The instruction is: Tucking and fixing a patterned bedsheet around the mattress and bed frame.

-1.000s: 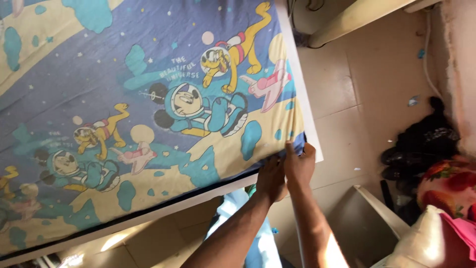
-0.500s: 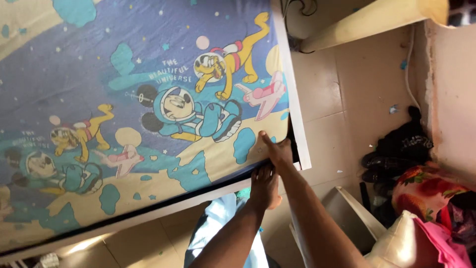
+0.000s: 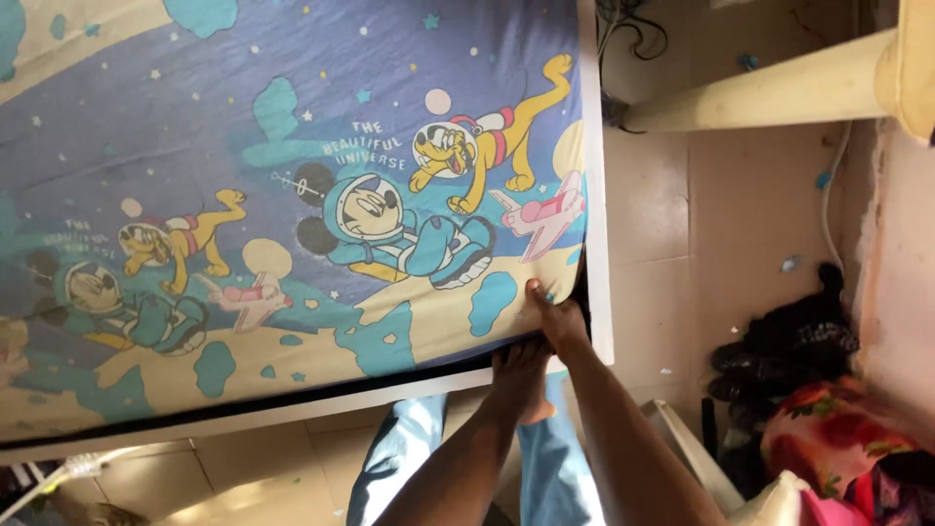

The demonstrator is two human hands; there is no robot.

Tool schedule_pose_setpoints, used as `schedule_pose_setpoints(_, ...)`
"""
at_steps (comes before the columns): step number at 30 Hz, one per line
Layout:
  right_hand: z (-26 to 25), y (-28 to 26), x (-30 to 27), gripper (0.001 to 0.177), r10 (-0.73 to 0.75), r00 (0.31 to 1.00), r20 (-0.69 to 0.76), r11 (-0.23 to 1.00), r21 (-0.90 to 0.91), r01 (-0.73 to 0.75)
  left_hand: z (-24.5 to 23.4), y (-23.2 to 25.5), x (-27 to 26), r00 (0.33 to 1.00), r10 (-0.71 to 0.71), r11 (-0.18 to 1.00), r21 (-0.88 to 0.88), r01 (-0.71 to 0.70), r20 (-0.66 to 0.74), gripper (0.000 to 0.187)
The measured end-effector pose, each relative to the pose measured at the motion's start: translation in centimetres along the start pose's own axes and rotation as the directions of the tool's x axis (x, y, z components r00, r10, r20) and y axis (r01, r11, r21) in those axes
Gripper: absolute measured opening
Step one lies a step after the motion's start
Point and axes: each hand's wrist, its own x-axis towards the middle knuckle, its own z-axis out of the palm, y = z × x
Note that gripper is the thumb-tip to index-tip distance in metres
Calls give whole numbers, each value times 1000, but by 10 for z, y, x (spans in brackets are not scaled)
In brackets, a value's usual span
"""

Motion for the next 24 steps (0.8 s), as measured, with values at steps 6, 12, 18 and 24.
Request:
schedule_pose_setpoints(6, 4, 22, 14, 84, -131, 991, -14, 990, -63, 130, 7, -2, 1, 996, 10, 999, -45, -14, -87, 108)
schedule_pose_setpoints(12, 5, 41, 21, 73, -344, 937, -66, 939, -48, 341, 32, -11, 5, 978, -59, 997, -56, 49, -200, 103)
schedule_pose_setpoints(18, -15, -17, -62, 64, -102, 994, 26, 972, -211, 105, 19, 12, 10, 960, -231, 971, 24, 237, -158, 100)
schedule_pose_setpoints(24, -41, -24, -103, 60, -517, 842, 156, 605, -630, 488, 61, -12, 30, 962, -192, 962, 155, 223, -193, 94)
